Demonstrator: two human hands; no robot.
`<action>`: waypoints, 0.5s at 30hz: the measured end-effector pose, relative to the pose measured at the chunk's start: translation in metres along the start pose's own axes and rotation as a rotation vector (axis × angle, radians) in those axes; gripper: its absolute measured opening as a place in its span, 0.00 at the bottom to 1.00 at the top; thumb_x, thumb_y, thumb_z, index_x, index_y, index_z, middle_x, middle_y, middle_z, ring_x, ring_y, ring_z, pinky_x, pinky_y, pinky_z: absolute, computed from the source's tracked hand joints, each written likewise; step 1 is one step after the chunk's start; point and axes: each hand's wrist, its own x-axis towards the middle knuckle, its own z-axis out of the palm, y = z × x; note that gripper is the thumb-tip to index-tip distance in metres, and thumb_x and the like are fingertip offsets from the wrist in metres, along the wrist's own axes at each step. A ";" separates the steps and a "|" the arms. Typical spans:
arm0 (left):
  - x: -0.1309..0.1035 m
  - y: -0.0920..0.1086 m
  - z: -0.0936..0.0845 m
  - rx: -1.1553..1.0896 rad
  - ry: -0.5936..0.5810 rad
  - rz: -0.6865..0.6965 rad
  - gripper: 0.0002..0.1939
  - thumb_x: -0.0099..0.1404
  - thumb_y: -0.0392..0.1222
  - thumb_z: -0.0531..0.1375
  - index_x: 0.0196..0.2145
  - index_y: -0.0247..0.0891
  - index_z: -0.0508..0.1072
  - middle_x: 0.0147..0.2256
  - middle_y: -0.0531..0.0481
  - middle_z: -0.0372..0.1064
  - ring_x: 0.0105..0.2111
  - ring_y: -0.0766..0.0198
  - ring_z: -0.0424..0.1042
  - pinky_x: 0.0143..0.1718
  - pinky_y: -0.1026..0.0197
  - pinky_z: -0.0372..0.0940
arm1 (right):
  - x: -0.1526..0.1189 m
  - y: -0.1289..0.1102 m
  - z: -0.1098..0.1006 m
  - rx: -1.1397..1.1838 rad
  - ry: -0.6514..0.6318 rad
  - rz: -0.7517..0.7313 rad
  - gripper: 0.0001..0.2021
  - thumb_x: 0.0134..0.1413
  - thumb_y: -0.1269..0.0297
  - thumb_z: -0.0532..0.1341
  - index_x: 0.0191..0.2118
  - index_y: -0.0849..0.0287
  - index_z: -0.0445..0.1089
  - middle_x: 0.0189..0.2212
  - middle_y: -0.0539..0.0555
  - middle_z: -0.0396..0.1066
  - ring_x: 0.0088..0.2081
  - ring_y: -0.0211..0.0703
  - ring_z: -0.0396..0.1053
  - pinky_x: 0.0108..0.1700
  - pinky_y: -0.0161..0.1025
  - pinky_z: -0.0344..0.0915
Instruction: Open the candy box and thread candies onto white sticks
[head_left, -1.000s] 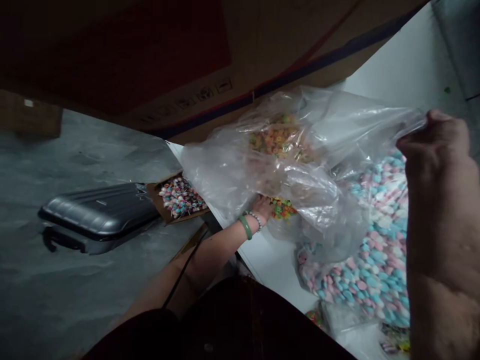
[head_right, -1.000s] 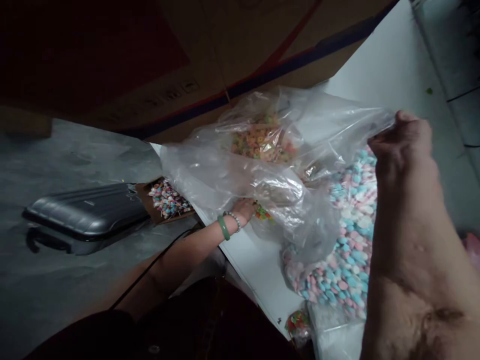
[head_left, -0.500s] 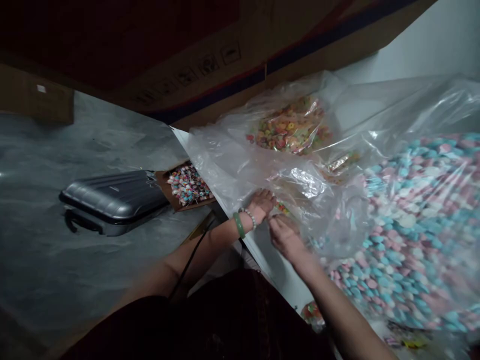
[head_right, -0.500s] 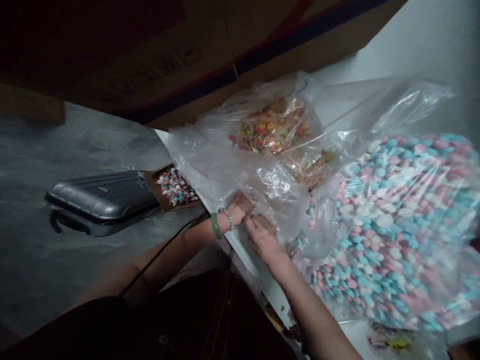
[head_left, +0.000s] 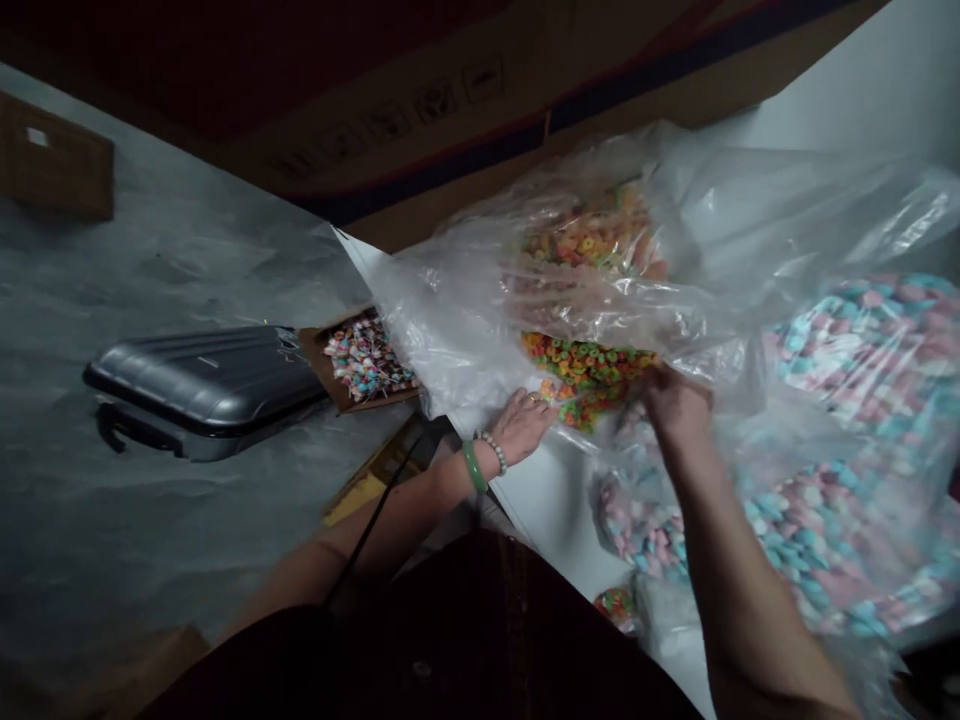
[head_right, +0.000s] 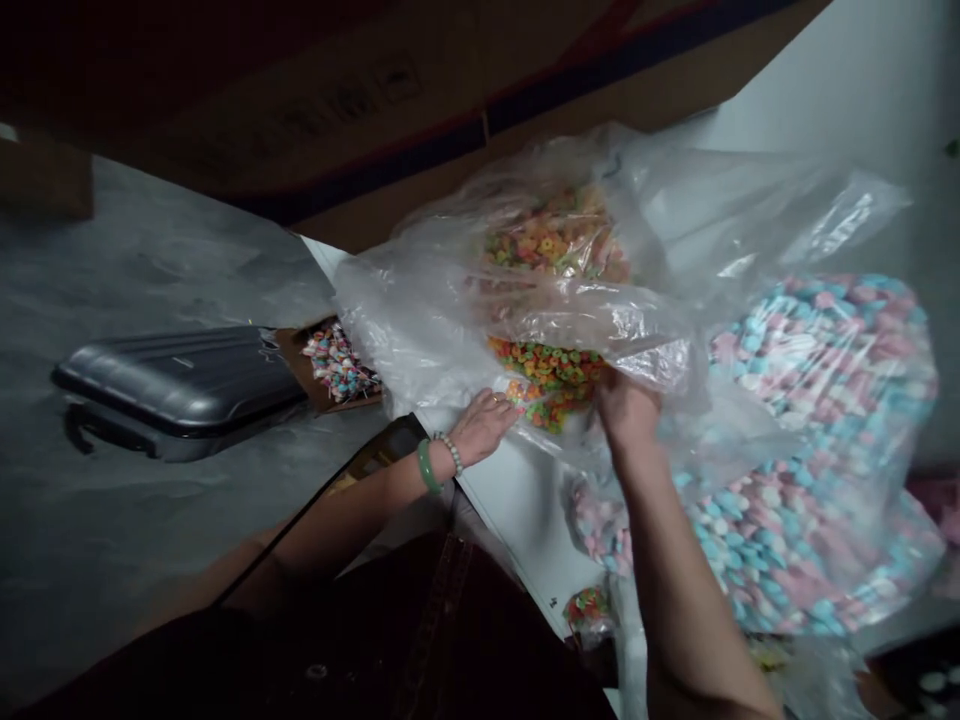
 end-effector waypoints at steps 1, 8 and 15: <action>-0.001 0.003 -0.003 -0.009 0.008 -0.017 0.16 0.68 0.30 0.47 0.46 0.37 0.72 0.43 0.44 0.72 0.50 0.54 0.65 0.57 0.48 0.53 | -0.017 -0.011 0.012 0.029 -0.003 -0.032 0.22 0.60 0.60 0.50 0.57 0.55 0.67 0.47 0.63 0.73 0.49 0.59 0.69 0.46 0.53 0.67; 0.025 0.018 -0.052 0.000 0.194 -0.049 0.13 0.70 0.34 0.47 0.45 0.36 0.70 0.39 0.45 0.72 0.42 0.58 0.68 0.49 0.53 0.58 | -0.069 -0.043 0.058 0.244 -0.056 -0.169 0.24 0.49 0.69 0.54 0.54 0.57 0.67 0.43 0.63 0.73 0.46 0.60 0.69 0.48 0.56 0.66; 0.025 0.031 -0.088 0.059 0.283 0.100 0.19 0.71 0.53 0.50 0.50 0.38 0.69 0.45 0.45 0.71 0.48 0.55 0.66 0.52 0.51 0.57 | -0.060 -0.002 0.004 0.080 0.115 0.034 0.19 0.50 0.71 0.51 0.45 0.53 0.71 0.41 0.57 0.74 0.45 0.52 0.70 0.45 0.43 0.65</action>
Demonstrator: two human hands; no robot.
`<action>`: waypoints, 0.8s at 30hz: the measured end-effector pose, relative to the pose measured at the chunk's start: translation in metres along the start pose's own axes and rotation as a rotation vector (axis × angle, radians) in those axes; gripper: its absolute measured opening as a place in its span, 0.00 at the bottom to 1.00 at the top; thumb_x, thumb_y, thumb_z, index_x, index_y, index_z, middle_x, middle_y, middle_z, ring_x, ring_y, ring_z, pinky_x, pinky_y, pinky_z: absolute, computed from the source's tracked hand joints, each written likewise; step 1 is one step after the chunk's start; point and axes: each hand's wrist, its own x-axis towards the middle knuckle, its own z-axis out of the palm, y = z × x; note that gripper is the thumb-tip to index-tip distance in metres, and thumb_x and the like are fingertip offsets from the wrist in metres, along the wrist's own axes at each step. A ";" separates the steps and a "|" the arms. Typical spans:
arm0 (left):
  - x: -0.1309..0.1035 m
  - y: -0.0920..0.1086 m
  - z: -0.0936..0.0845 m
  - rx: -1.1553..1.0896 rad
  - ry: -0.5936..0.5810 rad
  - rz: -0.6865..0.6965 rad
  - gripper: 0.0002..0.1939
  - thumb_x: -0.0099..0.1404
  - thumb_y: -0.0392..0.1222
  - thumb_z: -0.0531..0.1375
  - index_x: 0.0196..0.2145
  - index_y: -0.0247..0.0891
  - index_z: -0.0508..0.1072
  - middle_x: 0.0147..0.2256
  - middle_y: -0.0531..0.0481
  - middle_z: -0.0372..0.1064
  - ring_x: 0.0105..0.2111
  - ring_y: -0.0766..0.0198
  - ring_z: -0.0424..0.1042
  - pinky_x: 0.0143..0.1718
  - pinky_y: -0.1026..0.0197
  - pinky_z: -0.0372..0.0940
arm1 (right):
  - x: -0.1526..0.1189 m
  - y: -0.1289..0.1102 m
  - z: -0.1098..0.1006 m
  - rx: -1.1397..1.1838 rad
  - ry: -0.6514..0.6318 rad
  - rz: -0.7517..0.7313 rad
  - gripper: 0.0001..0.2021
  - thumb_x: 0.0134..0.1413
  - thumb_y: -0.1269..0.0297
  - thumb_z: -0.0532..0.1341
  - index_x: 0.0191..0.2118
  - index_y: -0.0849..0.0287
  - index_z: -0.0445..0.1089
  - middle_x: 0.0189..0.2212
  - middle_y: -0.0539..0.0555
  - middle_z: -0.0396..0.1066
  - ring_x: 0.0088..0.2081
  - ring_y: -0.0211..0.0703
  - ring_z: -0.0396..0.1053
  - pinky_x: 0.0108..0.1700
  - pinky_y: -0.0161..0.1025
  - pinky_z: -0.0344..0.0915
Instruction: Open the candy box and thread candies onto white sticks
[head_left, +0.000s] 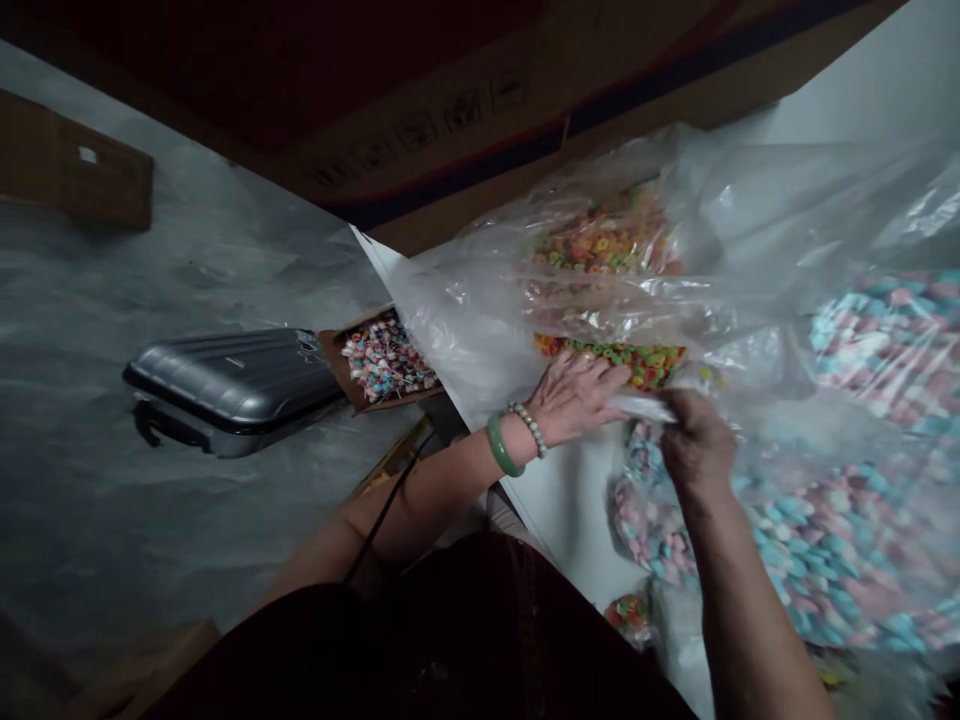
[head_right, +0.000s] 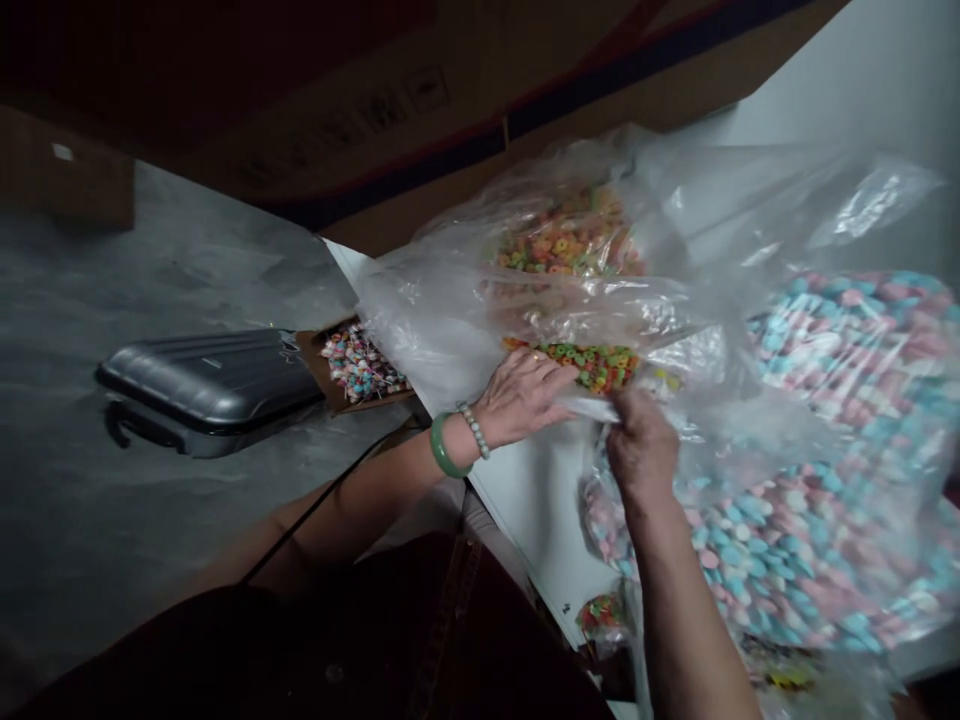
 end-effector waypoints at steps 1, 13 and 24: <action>-0.009 -0.003 0.004 -0.001 -0.074 -0.024 0.20 0.69 0.54 0.52 0.48 0.38 0.71 0.44 0.44 0.72 0.47 0.54 0.67 0.51 0.50 0.58 | -0.008 0.001 0.005 -0.056 -0.157 -0.037 0.18 0.50 0.72 0.51 0.44 0.53 0.71 0.40 0.56 0.74 0.43 0.50 0.70 0.42 0.41 0.64; -0.048 -0.046 0.053 -0.088 -0.575 -0.313 0.14 0.68 0.39 0.52 0.40 0.38 0.78 0.39 0.42 0.76 0.39 0.56 0.74 0.38 0.58 0.65 | -0.043 -0.008 0.052 -0.358 -0.976 -0.263 0.19 0.52 0.71 0.59 0.51 0.60 0.69 0.46 0.62 0.72 0.49 0.53 0.70 0.44 0.41 0.60; -0.044 -0.093 0.074 0.232 -0.202 -0.706 0.40 0.67 0.49 0.56 0.70 0.36 0.45 0.70 0.37 0.36 0.70 0.40 0.31 0.63 0.31 0.44 | 0.108 -0.116 0.103 -0.074 -0.298 -0.675 0.26 0.62 0.74 0.47 0.66 0.61 0.55 0.59 0.64 0.64 0.60 0.52 0.60 0.59 0.51 0.55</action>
